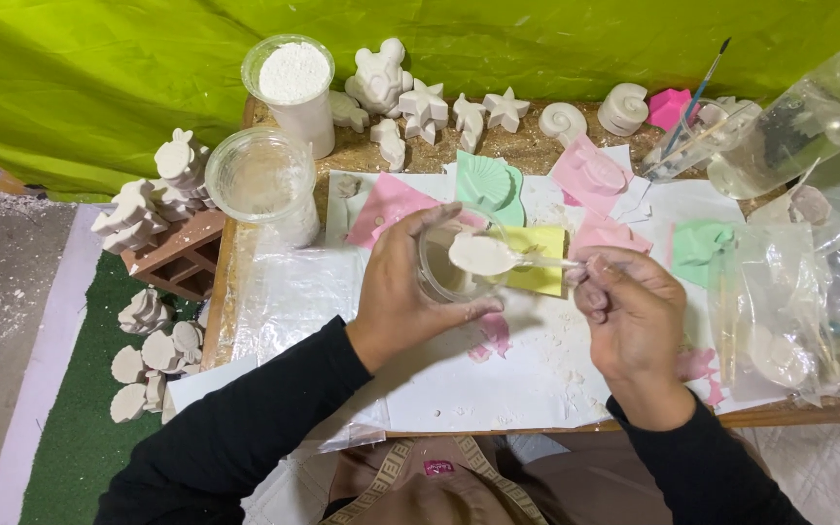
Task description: Mixing casting material in a cup and filling various small silicone molds to create toy shapes
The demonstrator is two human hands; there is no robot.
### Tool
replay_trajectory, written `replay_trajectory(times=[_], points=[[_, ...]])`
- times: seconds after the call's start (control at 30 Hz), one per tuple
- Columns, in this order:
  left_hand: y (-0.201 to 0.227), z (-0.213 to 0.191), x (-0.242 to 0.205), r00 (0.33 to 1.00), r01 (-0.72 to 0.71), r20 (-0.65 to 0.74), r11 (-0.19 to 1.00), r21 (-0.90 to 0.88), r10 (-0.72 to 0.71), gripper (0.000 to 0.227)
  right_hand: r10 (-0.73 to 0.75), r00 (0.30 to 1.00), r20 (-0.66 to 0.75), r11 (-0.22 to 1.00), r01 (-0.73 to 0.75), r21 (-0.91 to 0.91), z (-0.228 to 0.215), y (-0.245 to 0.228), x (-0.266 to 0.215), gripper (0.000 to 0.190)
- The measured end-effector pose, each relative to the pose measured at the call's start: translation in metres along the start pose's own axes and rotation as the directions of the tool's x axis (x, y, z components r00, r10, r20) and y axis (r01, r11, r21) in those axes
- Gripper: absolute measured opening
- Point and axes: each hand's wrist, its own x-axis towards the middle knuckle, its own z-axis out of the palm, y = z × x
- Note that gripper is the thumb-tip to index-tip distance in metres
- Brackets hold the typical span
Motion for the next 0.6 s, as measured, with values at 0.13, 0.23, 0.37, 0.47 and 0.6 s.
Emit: replay_trajectory(times=[0.13,0.23,0.37,0.47,0.6], points=[[0.007,-0.007,0.007,0.997,0.073,-0.024,0.997,-0.040,-0.074,0.100,-0.010,1.000,-0.022,1.000,0.011,0.015,-0.004,-0.022,0.005,0.015],[0.011,-0.014,0.010,0.980,0.188,0.072,0.982,-0.031,-0.186,0.101,-0.013,0.998,-0.065,1.000,0.015,0.019,-0.015,-0.035,0.008,0.014],[0.010,-0.018,0.012,0.967,0.252,0.054,0.965,-0.071,-0.249,0.099,-0.046,0.996,-0.079,0.998,0.044,-0.035,-0.038,-0.034,0.014,0.017],[0.008,-0.018,0.011,0.967,0.252,0.057,0.965,-0.067,-0.248,0.099,-0.036,0.990,-0.138,0.991,0.018,-0.131,-0.049,-0.028,0.018,0.012],[0.005,-0.017,0.008,0.982,0.182,0.047,0.983,-0.019,-0.181,0.100,-0.062,0.990,-0.130,0.954,0.020,-0.299,-0.070,-0.014,0.028,0.009]])
